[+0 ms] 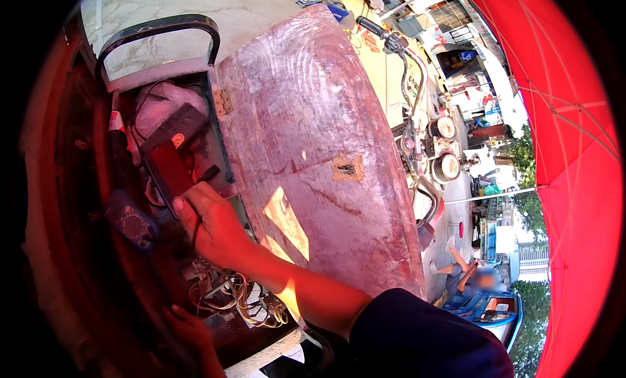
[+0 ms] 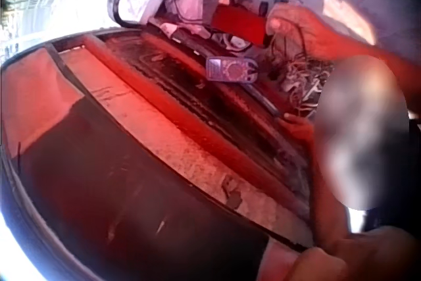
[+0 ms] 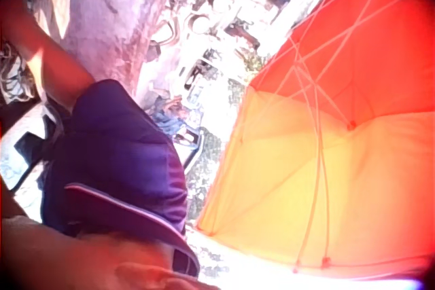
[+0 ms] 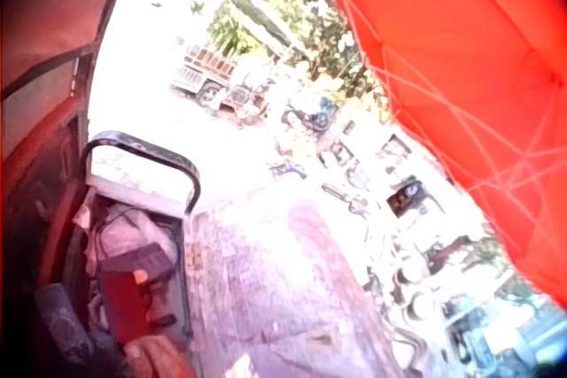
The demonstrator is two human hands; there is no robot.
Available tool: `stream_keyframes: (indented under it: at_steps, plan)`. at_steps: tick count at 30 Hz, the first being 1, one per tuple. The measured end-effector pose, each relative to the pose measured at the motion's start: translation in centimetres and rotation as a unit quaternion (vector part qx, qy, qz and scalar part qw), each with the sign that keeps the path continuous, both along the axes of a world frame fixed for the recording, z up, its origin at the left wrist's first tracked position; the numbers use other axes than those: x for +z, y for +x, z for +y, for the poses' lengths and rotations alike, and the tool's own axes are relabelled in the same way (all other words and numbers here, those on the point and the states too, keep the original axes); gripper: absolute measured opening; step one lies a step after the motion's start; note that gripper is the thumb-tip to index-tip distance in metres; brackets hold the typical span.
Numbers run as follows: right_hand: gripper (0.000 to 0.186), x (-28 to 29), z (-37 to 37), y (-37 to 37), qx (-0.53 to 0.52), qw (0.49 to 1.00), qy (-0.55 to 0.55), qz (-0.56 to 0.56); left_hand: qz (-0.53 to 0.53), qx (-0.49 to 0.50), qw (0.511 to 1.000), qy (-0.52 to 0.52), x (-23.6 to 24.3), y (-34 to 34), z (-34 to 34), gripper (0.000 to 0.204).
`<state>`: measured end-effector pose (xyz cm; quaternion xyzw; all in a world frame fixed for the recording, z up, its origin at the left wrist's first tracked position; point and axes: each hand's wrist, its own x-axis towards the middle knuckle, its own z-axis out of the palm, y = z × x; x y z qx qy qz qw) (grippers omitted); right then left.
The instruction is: The person manipulates a bundle of wires and connectors inside a vehicle's open compartment, using a multimeter to test connections. The person repeatedly probes and adjusts the wiring harness while monitoring the multimeter display.
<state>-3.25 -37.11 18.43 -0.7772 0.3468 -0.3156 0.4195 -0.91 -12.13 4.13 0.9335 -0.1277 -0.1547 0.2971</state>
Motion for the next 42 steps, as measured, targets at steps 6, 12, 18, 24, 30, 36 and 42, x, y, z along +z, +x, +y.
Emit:
stream_keyframes:
  at_steps: [6, 12, 18, 24, 30, 36, 42]
  plan:
    - [0.063, -2.5, 1.0, -7.8, 0.015, 0.97, 0.171, 0.17, -0.091, -0.087, 0.99, 0.063, -0.5, 0.8, 0.6, 0.046]
    - [0.056, -7.8, 2.3, -8.3, -0.073, 0.907, 0.408, 0.081, -0.063, -0.063, 0.996, -0.01, -1.7, 0.7, 1.4, 0.046]
    - [0.013, -9.4, 2.9, -8.4, 0.064, 0.937, 0.341, 0.052, -0.066, -0.055, 0.996, 0.028, -0.6, 0.7, 0.7, 0.048]
    - [0.013, -11.8, 4.6, -8.2, 0.104, 0.983, 0.115, 0.101, -0.088, -0.061, 0.994, 0.02, -1.3, 0.8, 1.1, 0.047]
    - [0.017, -12.5, 4.6, -8.1, 0.127, 0.979, 0.114, 0.112, -0.089, -0.057, 0.994, 0.039, -0.3, 0.6, 0.3, 0.045]
    - [0.017, -12.6, 4.7, -8.2, 0.121, 0.98, 0.116, 0.105, -0.095, -0.065, 0.993, 0.031, -0.3, 0.7, 0.3, 0.045]
    - [0.016, -12.4, 4.7, -8.3, 0.119, 0.978, 0.131, 0.111, -0.071, -0.054, 0.996, 0.029, -0.1, 0.6, 0.4, 0.046]
